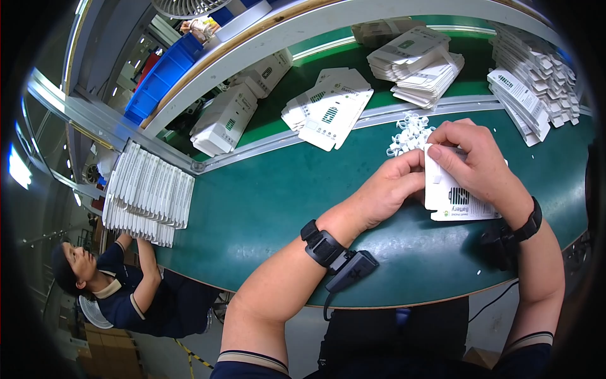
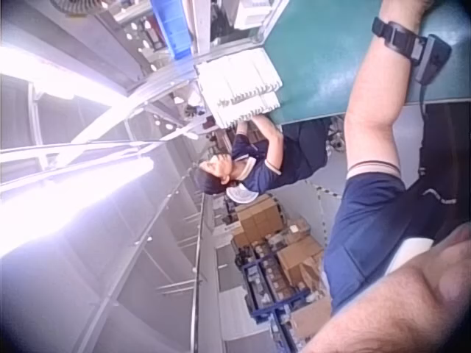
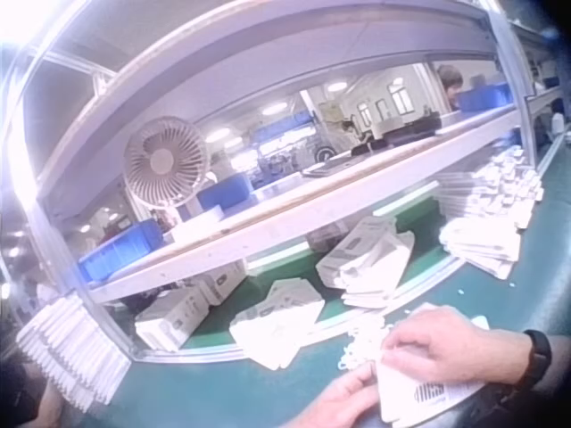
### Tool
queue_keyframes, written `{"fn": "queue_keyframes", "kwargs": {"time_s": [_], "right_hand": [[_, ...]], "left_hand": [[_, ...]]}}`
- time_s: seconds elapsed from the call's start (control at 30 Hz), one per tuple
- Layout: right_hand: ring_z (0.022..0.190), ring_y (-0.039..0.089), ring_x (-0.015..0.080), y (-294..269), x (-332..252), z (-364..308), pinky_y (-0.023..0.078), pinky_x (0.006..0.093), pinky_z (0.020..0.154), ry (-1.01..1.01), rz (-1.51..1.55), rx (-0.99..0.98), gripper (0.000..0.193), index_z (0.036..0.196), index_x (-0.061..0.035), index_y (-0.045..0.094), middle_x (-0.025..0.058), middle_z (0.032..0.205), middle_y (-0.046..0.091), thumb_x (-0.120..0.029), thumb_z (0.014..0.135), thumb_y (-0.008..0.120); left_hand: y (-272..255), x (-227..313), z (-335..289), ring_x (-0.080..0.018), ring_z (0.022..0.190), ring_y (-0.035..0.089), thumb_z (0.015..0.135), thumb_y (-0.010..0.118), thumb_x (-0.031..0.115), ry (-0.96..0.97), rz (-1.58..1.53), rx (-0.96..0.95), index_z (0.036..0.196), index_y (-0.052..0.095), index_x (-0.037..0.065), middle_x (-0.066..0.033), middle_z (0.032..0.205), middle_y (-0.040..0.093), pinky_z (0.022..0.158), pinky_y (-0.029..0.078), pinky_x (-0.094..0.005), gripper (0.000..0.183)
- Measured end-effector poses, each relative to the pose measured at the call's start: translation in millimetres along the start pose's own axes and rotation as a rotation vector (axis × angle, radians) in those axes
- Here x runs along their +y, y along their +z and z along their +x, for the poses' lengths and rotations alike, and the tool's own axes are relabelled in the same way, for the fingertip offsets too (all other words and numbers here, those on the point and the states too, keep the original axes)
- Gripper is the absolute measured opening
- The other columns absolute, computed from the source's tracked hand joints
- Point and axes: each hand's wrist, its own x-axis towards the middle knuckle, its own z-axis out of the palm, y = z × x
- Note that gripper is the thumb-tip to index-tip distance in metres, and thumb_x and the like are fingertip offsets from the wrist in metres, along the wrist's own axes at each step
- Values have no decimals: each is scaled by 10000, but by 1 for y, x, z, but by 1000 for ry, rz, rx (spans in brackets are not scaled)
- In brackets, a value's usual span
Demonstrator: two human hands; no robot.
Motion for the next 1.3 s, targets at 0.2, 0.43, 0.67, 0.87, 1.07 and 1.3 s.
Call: {"fn": "queue_keyframes", "kwargs": {"time_s": [0.2, 0.43, 0.67, 0.87, 1.07, 1.3], "right_hand": [[725, 597, 279, 0, -3, -1, 463, 370, 704, -18, 1, 9, 146, 865, -47, 661, 108, 763, 655, -190, 846, 637], [724, 594, 276, 1, -5, -1, 462, 369, 694, -28, 12, 24, 153, 873, -44, 658, 109, 759, 652, -194, 852, 635], [715, 585, 272, 1, -6, -2, 458, 361, 687, -24, 45, 32, 150, 875, -42, 656, 109, 754, 647, -189, 856, 633], [706, 590, 265, 1, -5, -2, 464, 356, 668, -26, 43, 30, 149, 877, -36, 653, 112, 760, 650, -182, 858, 632], [687, 622, 217, 0, -4, -1, 486, 308, 643, 37, 196, 10, 162, 899, -4, 639, 123, 785, 656, -163, 874, 628], [695, 624, 201, -1, -9, -1, 492, 301, 658, 53, 212, 16, 160, 907, 9, 632, 119, 785, 652, -147, 875, 627]], "left_hand": [[3, 3, -1, -120, 1050, 587, 931, 533, 111, 41, -58, -16, 1235, 538, 10, -58, 1145, 615, 947, 463, -277, 320], [5, 9, -2, -142, 1085, 581, 892, 541, 83, 26, -27, -34, 1267, 518, -6, -73, 1184, 601, 988, 443, -292, 387], [5, 10, -4, -152, 1094, 580, 907, 529, 124, 26, -141, -69, 1280, 505, 0, -73, 1187, 597, 1003, 432, -303, 394], [4, 9, -4, -146, 1088, 586, 923, 525, 125, 9, -120, -55, 1282, 501, 5, -71, 1186, 598, 994, 442, -302, 380], [1, 4, -2, -143, 1072, 594, 945, 558, 183, 30, -173, -61, 1253, 508, 16, -65, 1168, 602, 977, 459, -305, 354], [-3, -1, -1, -149, 1073, 598, 949, 592, 219, 30, -263, -95, 1249, 498, 19, -66, 1166, 602, 971, 467, -312, 372]]}}
